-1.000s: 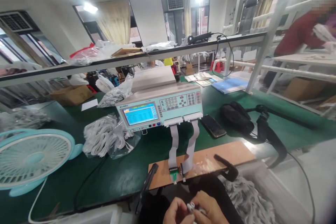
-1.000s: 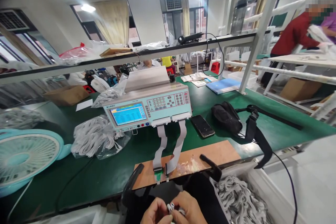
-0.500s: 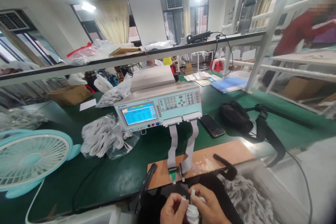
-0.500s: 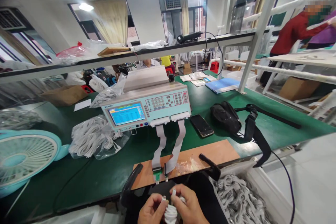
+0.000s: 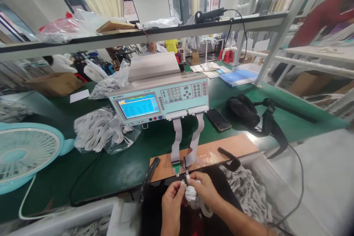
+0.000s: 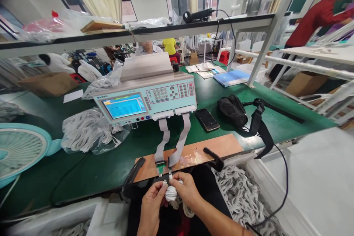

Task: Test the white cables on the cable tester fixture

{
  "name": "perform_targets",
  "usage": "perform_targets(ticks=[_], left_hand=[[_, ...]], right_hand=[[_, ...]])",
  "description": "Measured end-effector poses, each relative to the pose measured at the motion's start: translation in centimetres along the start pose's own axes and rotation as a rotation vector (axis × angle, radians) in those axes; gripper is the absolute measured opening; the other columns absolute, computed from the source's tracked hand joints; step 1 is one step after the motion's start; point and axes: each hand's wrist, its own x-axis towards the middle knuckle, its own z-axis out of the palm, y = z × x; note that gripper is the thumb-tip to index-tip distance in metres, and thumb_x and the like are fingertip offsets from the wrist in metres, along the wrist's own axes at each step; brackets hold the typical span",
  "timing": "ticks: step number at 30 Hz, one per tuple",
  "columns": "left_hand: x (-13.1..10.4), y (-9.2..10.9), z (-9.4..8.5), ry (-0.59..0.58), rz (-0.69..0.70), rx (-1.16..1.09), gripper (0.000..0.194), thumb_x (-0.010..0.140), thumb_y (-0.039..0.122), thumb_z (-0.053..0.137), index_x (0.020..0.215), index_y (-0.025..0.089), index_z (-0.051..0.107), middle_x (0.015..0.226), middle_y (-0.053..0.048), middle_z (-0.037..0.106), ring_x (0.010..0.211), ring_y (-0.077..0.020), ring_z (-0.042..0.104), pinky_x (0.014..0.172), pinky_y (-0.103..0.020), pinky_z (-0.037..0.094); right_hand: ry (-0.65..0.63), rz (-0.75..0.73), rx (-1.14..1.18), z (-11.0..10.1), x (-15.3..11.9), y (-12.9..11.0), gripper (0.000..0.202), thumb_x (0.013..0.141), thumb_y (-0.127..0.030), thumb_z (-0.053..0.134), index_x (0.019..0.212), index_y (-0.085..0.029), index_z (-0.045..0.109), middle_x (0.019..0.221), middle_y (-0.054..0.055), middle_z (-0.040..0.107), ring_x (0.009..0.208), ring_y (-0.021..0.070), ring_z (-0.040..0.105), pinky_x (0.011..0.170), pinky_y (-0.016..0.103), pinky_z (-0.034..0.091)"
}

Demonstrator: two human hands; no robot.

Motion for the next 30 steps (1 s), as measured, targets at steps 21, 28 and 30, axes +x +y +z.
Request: perform_targets(ticks=[21,28,30], left_hand=[[0.9,2.5,-1.0,-0.212,0.162,0.272,0.029,0.079,0.038,0.057,0.065,0.013,0.061,0.068,0.000,0.054,0.062,-0.0128,0.048,0.055,-0.019,0.038],[1.5,0.4,-1.0,-0.079,0.130,0.121,0.022,0.075,0.034,0.062,0.066,0.014,0.064,0.060,0.001,0.057,0.062,-0.0143,0.050,0.061,-0.021,0.040],[1.6,0.1,-0.9,-0.028,0.118,0.065,0.025,0.071,0.035,0.066,0.059,0.013,0.063,0.056,0.002,0.055,0.057,-0.0131,0.049,0.057,-0.020,0.040]], right_hand=[[0.092,0.189,0.272,1.5,-0.2,-3.0,0.036,0.058,-0.044,0.077,0.061,-0.011,0.060,0.053,0.000,0.056,0.048,0.0101,0.045,0.050,0.023,0.035],[0.049,0.163,0.180,1.0,-0.1,-2.7,0.035,0.062,-0.043,0.073,0.068,-0.010,0.067,0.051,-0.002,0.052,0.048,0.0091,0.041,0.052,0.023,0.032],[0.052,0.162,0.152,0.9,-0.1,-2.6,0.035,0.063,-0.044,0.073,0.068,-0.010,0.067,0.049,-0.002,0.051,0.047,0.0084,0.038,0.050,0.023,0.029]])
